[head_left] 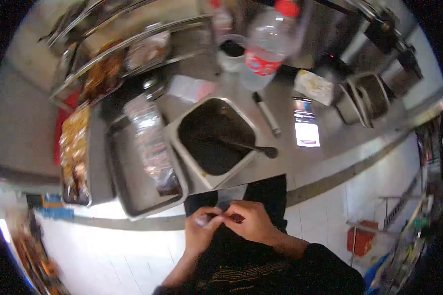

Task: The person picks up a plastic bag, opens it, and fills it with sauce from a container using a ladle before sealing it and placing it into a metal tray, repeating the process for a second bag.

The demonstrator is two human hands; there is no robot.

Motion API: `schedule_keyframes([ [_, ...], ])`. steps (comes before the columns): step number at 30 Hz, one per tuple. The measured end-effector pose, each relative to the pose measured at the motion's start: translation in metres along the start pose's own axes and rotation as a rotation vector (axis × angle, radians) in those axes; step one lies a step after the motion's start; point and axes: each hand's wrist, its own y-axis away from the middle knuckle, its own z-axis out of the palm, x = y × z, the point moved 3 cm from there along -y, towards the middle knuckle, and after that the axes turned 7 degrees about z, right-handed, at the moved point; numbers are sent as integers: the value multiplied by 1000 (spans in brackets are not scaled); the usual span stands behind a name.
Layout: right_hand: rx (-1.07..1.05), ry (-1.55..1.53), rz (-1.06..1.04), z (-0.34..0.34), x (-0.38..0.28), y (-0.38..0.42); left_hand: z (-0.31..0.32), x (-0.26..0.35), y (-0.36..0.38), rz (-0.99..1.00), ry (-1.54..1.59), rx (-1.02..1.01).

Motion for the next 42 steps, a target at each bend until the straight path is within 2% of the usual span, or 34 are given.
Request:
schedule_keyframes([
  [1,-26,44,10,2,-1,-3,1,8,2,14,-57,2],
  [4,-98,-114,28,7,9,-6,-3,17,3,-107,-20,3],
  [7,-163,-124,75,7,4,-9,-7,14,4,-54,-90,34],
  [11,-239,-379,134,18,17,-11,-6,18,4,62,-143,77],
  [14,-339,-580,303,17,27,-10,0,15,-2,20,17,56],
  [18,-341,-969,390,18,38,-7,8,17,-7,-150,105,47],
  [21,-125,-579,317,8,35,-5,13,12,-9,91,-110,181],
  [24,158,-144,125,5,28,-1,11,28,-5,437,-473,232],
  [27,253,-27,-16,7,12,-8,14,36,-6,515,-755,45],
  [30,292,90,-18,-12,6,-17,12,51,-6,382,-948,-121],
  [33,321,211,-106,-25,4,-22,15,60,-2,363,-1057,-263],
  [36,247,202,-29,-29,8,-14,12,56,-7,572,-948,-238],
  [39,220,-6,-80,-34,-10,-6,10,38,-13,492,-599,-133],
  [42,229,225,-199,-36,-12,4,7,27,-19,390,-199,-65],
])
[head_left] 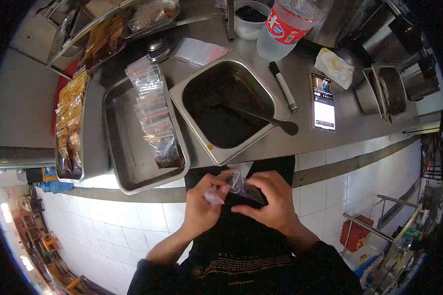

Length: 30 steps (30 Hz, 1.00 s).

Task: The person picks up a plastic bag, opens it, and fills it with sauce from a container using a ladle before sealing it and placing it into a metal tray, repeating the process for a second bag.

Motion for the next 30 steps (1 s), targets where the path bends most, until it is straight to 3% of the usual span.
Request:
schedule_keyframes([
  [3,-28,27,-71,9,26,25,-4,-6,7,-526,360,27],
  [6,-110,-102,-14,5,24,27,5,-5,8,-606,843,194],
  [8,-198,-351,130,2,17,15,2,-9,9,-569,741,169],
  [11,-158,-311,-45,-1,7,5,-3,-8,10,-526,582,64],
  [14,-176,-534,181,-9,13,-7,-10,3,7,-437,525,-192],
  [15,-310,-456,229,-11,2,-19,-10,7,5,-394,519,-293],
  [18,-661,-554,39,3,7,-24,-13,1,5,-273,449,-397],
  [19,-753,-570,75,4,8,-26,-13,-1,6,-278,481,-407],
  [22,-900,-804,-16,10,5,-29,-19,-12,14,-497,755,-610],
  [23,-953,-806,92,11,7,-28,-16,-16,17,-395,836,-628],
  [25,-1042,-794,323,12,12,-24,-14,-23,20,-454,918,-614],
  [28,-854,-845,295,17,13,-20,-9,-16,16,-453,918,-527],
  [30,-654,-685,281,17,15,-17,-8,-5,10,-471,945,-394],
])
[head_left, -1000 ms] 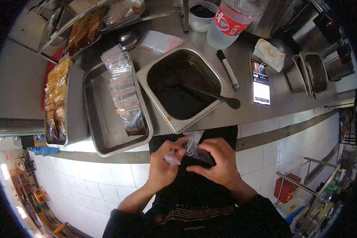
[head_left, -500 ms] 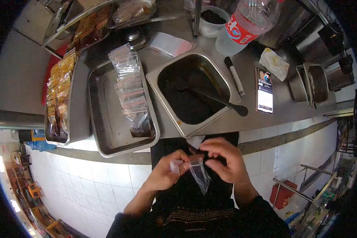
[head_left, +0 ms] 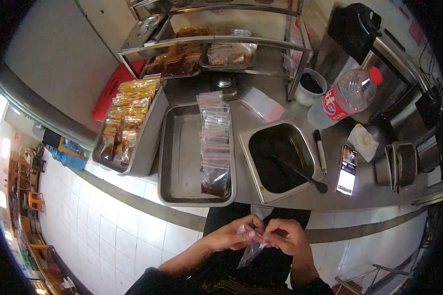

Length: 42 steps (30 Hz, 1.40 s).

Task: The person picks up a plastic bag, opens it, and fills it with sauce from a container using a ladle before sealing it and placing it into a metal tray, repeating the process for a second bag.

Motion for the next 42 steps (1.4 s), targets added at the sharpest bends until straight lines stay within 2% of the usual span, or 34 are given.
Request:
schedule_keyframes([
  [4,506,180,-69,4,8,3,-12,-1,5,-17,88,111],
  [5,590,78,-55,8,13,4,-18,-7,10,-4,145,139],
  [8,595,233,-92,7,19,7,-26,-11,32,88,11,201],
  [10,559,190,-92,9,14,5,-24,-13,41,113,-182,298],
  [11,519,102,-98,10,15,4,-14,-4,43,93,-412,434],
  [14,343,-76,-130,9,12,2,-12,-4,43,224,-457,592],
  [15,264,-88,-117,6,11,3,-14,2,45,169,-439,614],
  [18,116,3,-127,0,8,7,-21,9,40,238,-599,536],
  [21,82,176,-163,-2,-2,9,-26,30,45,87,-674,431],
  [25,29,362,-235,6,-17,10,-16,43,31,171,-676,208],
  [28,-60,449,-334,14,-23,6,2,49,12,42,-868,62],
  [29,-83,463,-356,13,-23,5,1,47,10,61,-911,-6],
  [35,-106,535,-376,10,-30,10,19,52,6,228,-1120,-27],
  [40,-62,608,-434,13,-28,10,25,52,6,325,-1226,39],
  [42,-78,681,-358,13,-33,10,26,51,6,354,-1274,65],
])
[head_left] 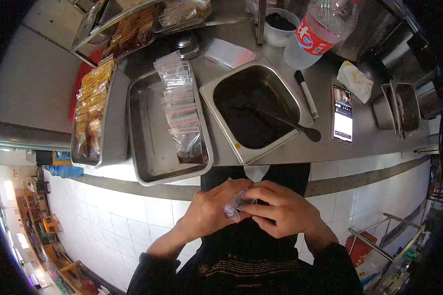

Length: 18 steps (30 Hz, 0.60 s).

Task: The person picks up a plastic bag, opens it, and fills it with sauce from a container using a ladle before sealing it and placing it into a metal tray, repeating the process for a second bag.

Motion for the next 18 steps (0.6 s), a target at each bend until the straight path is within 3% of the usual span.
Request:
schedule_keyframes([
  [5,-56,-47,110,3,-7,0,9,-3,3,47,-73,70],
  [10,-112,-14,228,11,-6,-6,12,-5,5,-51,-78,45],
  [13,152,-60,48,2,-14,-4,7,-5,6,-28,-39,113],
  [16,632,-333,302,-9,3,33,-6,6,8,-52,40,218],
  [18,1177,-493,414,-14,29,34,-19,10,9,26,92,305],
])
